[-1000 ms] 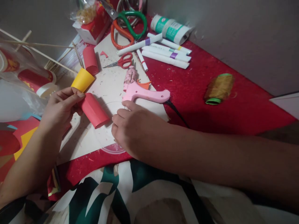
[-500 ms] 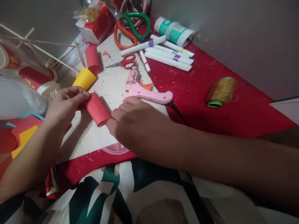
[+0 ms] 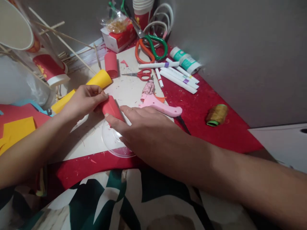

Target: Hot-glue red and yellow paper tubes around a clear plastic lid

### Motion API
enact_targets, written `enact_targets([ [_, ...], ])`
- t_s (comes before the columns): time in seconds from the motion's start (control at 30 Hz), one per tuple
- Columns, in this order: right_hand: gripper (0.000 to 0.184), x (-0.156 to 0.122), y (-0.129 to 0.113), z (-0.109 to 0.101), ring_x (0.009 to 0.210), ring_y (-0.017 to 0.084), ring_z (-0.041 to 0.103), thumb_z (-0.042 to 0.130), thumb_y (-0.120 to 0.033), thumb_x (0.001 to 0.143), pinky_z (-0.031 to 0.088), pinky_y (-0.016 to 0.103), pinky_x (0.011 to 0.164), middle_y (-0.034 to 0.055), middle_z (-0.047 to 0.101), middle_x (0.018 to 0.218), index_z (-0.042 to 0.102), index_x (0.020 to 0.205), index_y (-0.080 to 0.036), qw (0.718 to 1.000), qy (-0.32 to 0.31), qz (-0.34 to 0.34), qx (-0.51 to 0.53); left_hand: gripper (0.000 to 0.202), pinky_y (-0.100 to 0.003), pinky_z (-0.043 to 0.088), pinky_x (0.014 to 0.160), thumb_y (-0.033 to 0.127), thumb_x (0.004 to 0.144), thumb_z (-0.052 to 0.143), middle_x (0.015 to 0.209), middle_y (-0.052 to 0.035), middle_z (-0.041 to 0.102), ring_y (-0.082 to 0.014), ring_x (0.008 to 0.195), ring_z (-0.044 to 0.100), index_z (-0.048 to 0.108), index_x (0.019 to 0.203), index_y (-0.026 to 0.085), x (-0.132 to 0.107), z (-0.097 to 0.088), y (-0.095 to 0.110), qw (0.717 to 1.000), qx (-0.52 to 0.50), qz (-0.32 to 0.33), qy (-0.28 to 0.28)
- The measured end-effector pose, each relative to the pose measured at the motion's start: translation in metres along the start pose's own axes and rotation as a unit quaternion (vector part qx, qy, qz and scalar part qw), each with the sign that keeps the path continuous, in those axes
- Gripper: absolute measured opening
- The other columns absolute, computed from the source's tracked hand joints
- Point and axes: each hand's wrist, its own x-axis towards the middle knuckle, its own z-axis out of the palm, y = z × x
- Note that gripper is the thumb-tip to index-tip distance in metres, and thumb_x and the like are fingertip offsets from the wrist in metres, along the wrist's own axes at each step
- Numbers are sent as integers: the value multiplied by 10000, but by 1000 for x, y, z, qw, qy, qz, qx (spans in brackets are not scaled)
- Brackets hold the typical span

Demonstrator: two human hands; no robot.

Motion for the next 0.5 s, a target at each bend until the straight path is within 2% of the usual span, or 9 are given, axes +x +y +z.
enact_targets([
  [0.1, 570, 4, -2, 8, 1135, 347, 689, 466, -154, 1014, 536, 439, 799, 244, 583, 1492, 420, 1582, -183, 998, -21, -24, -52, 269, -244, 306, 464, 131, 901, 633, 458, 17, 534, -104, 405, 455, 565, 647, 187, 0, 1, 2, 1000, 5, -9, -9],
  [0.2, 573, 6, -2, 18, 1181, 360, 677, 517, -213, 1025, 537, 444, 820, 301, 452, 1603, 402, 1584, -171, 995, -5, -34, -98, 286, -250, 308, 496, 107, 905, 628, 460, 17, 536, -98, 412, 456, 555, 640, 184, -3, 2, 8, 1000, 15, -20, -12],
  [0.27, 571, 7, 0, 23, 1172, 349, 682, 545, -216, 1014, 533, 424, 820, 318, 455, 1596, 422, 1567, -141, 993, -4, -46, -108, 274, -248, 310, 512, 94, 906, 627, 465, 24, 531, -91, 419, 461, 567, 651, 175, -5, 2, 12, 999, 25, -30, -14],
  [0.4, 570, 7, 1, 26, 1171, 334, 683, 575, -206, 984, 530, 399, 821, 282, 551, 1533, 472, 1540, -136, 992, -6, -57, -110, 268, -247, 309, 508, 81, 905, 637, 449, 39, 512, -88, 423, 457, 575, 662, 175, -7, 1, 17, 998, 41, -43, -22],
  [0.5, 567, 7, 0, 25, 1153, 330, 694, 576, -216, 981, 537, 401, 824, 291, 573, 1508, 486, 1531, -115, 992, 4, -58, -112, 291, -251, 308, 484, 133, 939, 644, 440, 36, 515, -94, 414, 454, 576, 661, 183, -7, 1, 15, 999, 29, -35, -22],
])
